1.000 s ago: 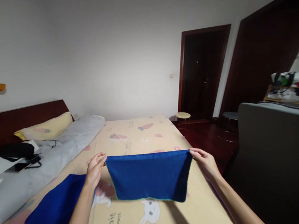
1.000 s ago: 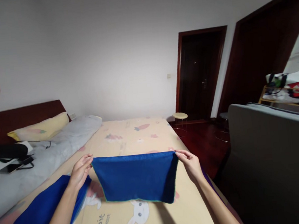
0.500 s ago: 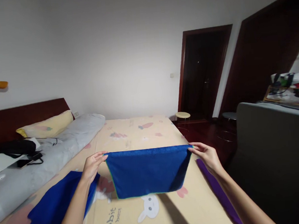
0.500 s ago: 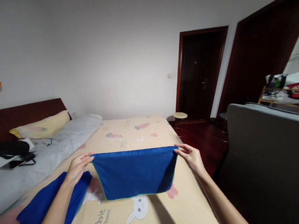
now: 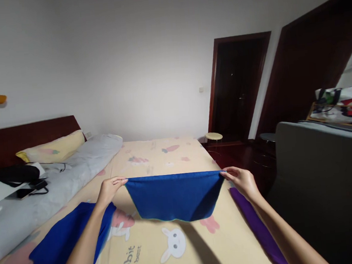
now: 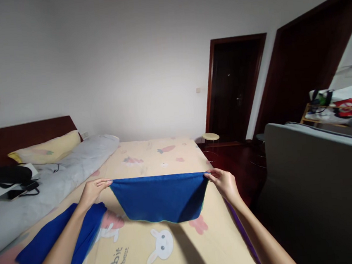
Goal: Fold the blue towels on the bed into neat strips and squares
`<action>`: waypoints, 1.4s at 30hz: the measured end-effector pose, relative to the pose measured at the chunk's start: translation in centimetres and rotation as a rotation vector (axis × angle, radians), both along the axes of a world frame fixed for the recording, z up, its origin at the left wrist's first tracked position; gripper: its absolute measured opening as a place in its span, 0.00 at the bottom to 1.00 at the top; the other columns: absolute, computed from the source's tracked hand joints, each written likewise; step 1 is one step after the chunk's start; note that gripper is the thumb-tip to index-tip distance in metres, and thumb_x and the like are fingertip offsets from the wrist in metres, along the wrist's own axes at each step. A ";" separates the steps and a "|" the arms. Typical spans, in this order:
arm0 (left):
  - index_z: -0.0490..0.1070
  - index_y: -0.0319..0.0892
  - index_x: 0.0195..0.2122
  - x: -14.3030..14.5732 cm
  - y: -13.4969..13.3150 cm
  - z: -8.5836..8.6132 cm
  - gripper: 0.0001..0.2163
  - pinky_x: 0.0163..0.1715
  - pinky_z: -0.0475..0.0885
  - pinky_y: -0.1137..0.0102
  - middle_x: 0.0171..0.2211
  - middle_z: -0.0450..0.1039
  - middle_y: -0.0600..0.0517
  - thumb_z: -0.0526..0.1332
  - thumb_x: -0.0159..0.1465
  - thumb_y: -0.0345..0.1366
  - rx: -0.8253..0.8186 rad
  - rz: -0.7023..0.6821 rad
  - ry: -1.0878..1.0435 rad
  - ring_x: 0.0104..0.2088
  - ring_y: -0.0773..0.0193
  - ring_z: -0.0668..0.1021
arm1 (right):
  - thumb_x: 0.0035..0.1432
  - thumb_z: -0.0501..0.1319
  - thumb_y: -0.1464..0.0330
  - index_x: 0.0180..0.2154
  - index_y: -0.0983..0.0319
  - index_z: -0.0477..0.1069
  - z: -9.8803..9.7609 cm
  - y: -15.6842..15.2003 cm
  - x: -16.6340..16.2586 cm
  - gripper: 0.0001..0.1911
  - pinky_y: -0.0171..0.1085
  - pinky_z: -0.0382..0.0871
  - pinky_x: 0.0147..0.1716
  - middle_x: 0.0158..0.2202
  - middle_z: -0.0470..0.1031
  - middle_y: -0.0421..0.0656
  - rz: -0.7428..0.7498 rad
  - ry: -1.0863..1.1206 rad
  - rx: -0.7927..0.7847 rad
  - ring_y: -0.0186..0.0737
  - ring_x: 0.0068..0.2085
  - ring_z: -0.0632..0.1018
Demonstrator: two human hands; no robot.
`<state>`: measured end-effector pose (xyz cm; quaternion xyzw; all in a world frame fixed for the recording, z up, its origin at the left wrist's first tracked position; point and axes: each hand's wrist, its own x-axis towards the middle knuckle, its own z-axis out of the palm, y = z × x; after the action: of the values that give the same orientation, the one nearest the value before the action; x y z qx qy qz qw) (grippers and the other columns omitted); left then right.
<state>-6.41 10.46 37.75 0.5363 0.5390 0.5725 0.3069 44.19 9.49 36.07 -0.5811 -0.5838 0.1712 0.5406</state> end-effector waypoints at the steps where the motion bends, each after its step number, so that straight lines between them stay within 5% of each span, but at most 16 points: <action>1: 0.78 0.43 0.24 -0.1 0.0 0.0 0.18 0.36 0.75 0.66 0.27 0.82 0.47 0.76 0.34 0.46 0.002 -0.004 -0.007 0.34 0.53 0.81 | 0.42 0.67 0.47 0.30 0.58 0.77 0.0 0.0 0.1 0.22 0.41 0.73 0.31 0.27 0.81 0.45 0.016 -0.007 -0.005 0.49 0.30 0.81; 13: 0.77 0.44 0.23 -0.9 -0.2 0.5 0.13 0.30 0.73 0.68 0.25 0.80 0.48 0.75 0.38 0.41 0.000 -0.068 -0.003 0.31 0.55 0.80 | 0.50 0.56 0.40 0.27 0.60 0.76 1.4 0.0 0.4 0.30 0.37 0.67 0.27 0.21 0.77 0.44 0.130 -0.175 -0.049 0.44 0.26 0.77; 21: 0.76 0.44 0.19 -1.2 -0.5 1.2 0.10 0.26 0.69 0.70 0.16 0.75 0.52 0.74 0.41 0.42 -0.010 -0.173 0.113 0.21 0.62 0.75 | 0.47 0.61 0.41 0.23 0.59 0.73 1.6 -0.1 0.2 0.27 0.35 0.62 0.20 0.13 0.68 0.38 0.251 -0.056 -0.062 0.35 0.17 0.68; 29: 0.76 0.44 0.21 -1.3 -0.2 1.4 0.10 0.25 0.68 0.71 0.16 0.74 0.53 0.72 0.43 0.43 0.002 -0.234 0.183 0.21 0.63 0.74 | 0.46 0.64 0.45 0.25 0.59 0.74 1.2 0.8 0.1 0.24 0.36 0.69 0.27 0.18 0.76 0.40 0.380 -0.085 -0.086 0.38 0.22 0.75; 36: 0.76 0.42 0.24 -2.4 1.3 0.4 0.12 0.20 0.63 0.74 0.16 0.73 0.53 0.72 0.45 0.44 -0.046 -0.257 0.167 0.17 0.68 0.71 | 0.45 0.68 0.49 0.27 0.60 0.74 0.5 2.8 0.3 0.20 0.34 0.69 0.25 0.20 0.77 0.40 0.449 -0.128 -0.145 0.38 0.22 0.77; 42: 0.73 0.41 0.27 -2.1 3.3 -1.1 0.17 0.16 0.58 0.75 0.17 0.75 0.51 0.71 0.46 0.48 -0.162 -0.289 0.080 0.14 0.66 0.73 | 0.42 0.65 0.43 0.27 0.62 0.71 -0.7 6.5 -0.6 0.27 0.36 0.70 0.21 0.22 0.78 0.44 0.431 0.027 -0.171 0.40 0.19 0.77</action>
<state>-8.56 13.75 36.69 0.6041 0.5125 0.4550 0.4065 43.59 15.98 35.32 -0.4844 -0.6706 0.3393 0.4479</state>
